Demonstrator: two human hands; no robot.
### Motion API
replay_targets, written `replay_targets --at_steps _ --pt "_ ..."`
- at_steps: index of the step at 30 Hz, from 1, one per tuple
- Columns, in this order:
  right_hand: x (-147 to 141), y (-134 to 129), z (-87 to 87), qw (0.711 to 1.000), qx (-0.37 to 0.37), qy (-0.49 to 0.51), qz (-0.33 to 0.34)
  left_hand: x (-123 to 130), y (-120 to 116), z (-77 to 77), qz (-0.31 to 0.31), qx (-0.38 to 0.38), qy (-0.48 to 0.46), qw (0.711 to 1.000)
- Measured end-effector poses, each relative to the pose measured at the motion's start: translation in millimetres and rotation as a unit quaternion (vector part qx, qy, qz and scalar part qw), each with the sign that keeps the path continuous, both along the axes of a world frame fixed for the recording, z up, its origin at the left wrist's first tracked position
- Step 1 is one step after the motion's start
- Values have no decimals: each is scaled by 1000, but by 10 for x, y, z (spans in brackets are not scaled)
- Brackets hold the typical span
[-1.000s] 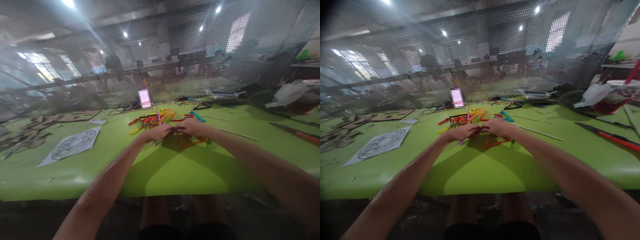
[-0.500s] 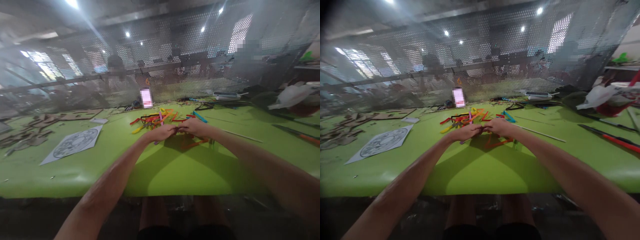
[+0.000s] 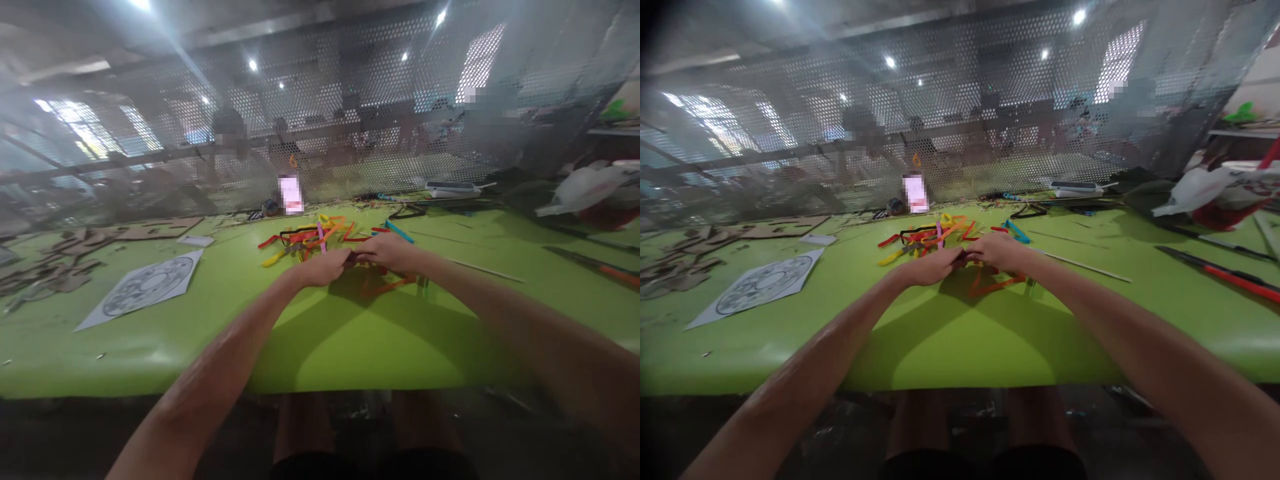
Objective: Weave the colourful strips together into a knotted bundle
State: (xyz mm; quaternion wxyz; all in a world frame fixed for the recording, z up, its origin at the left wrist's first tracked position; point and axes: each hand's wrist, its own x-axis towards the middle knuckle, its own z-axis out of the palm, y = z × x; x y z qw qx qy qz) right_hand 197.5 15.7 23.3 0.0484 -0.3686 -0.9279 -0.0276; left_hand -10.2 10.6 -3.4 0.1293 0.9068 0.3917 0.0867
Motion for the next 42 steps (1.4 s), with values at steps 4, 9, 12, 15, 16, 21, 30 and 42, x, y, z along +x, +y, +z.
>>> replay_targets --at_steps 4,9,12,15,16,21,30,42 --pt "2 -12 10 1000 -1 17 13 -30 -1 -2 -14 -1 -13 1000" --pt "18 -9 43 999 -20 24 15 -26 -21 46 -26 -19 -24 999" --pt "44 2 55 999 -10 38 19 -17 -20 61 -39 -29 -52 997" --pt "68 13 60 998 -23 57 27 -1 -28 65 -23 -22 -58 998" --pt "74 16 63 997 -32 62 30 6 -37 67 -14 -17 -54 998" --pt "107 28 116 994 -79 69 37 25 -87 93 16 -6 -4 1000" --pt "183 53 232 989 -127 60 51 -5 -57 68 -11 -17 51 998" --pt "177 -30 343 988 -139 33 52 39 -182 189 -36 -36 68 996"
